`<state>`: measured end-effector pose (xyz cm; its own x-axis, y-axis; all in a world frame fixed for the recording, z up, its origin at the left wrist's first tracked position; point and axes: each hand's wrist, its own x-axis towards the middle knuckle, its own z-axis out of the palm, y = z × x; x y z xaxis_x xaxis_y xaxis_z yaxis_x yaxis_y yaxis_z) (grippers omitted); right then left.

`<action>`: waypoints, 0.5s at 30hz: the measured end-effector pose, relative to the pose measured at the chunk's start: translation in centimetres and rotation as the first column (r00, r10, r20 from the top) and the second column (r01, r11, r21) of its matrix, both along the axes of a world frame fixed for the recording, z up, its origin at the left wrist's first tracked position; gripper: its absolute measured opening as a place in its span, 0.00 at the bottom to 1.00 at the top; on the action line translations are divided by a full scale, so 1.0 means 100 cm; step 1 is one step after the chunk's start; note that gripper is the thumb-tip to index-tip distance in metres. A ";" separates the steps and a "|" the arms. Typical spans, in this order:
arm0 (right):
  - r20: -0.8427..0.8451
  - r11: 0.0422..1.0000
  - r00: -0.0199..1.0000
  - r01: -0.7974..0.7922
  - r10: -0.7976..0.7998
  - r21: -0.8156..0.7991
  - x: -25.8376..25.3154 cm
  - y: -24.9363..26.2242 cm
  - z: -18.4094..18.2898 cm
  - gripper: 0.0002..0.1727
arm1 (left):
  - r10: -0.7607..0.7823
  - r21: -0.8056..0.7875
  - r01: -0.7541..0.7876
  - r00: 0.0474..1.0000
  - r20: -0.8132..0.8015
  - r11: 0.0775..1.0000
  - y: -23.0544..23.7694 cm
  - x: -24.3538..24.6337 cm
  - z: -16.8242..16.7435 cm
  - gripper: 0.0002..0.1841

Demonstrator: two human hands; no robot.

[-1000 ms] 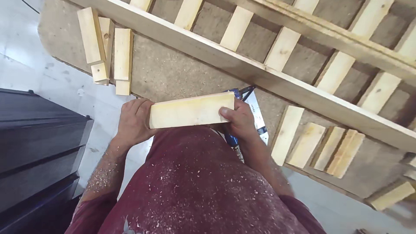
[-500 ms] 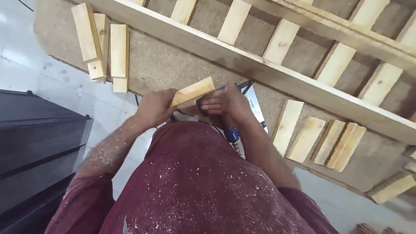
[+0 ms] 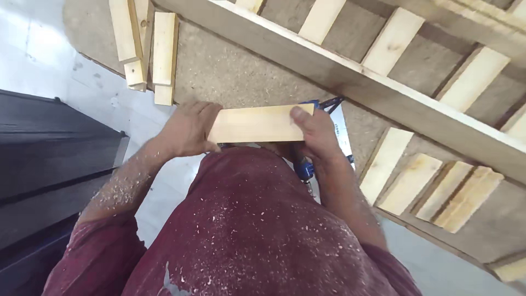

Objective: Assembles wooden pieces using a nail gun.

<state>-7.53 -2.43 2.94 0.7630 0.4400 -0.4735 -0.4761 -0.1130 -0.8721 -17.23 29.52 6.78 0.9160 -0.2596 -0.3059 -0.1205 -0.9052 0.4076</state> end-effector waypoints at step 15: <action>0.189 1.000 0.982 -0.026 0.027 -0.006 -0.010 -0.005 0.013 0.25 | 0.024 -0.036 -0.009 0.900 0.436 0.999 0.014 -0.037 -0.014 0.43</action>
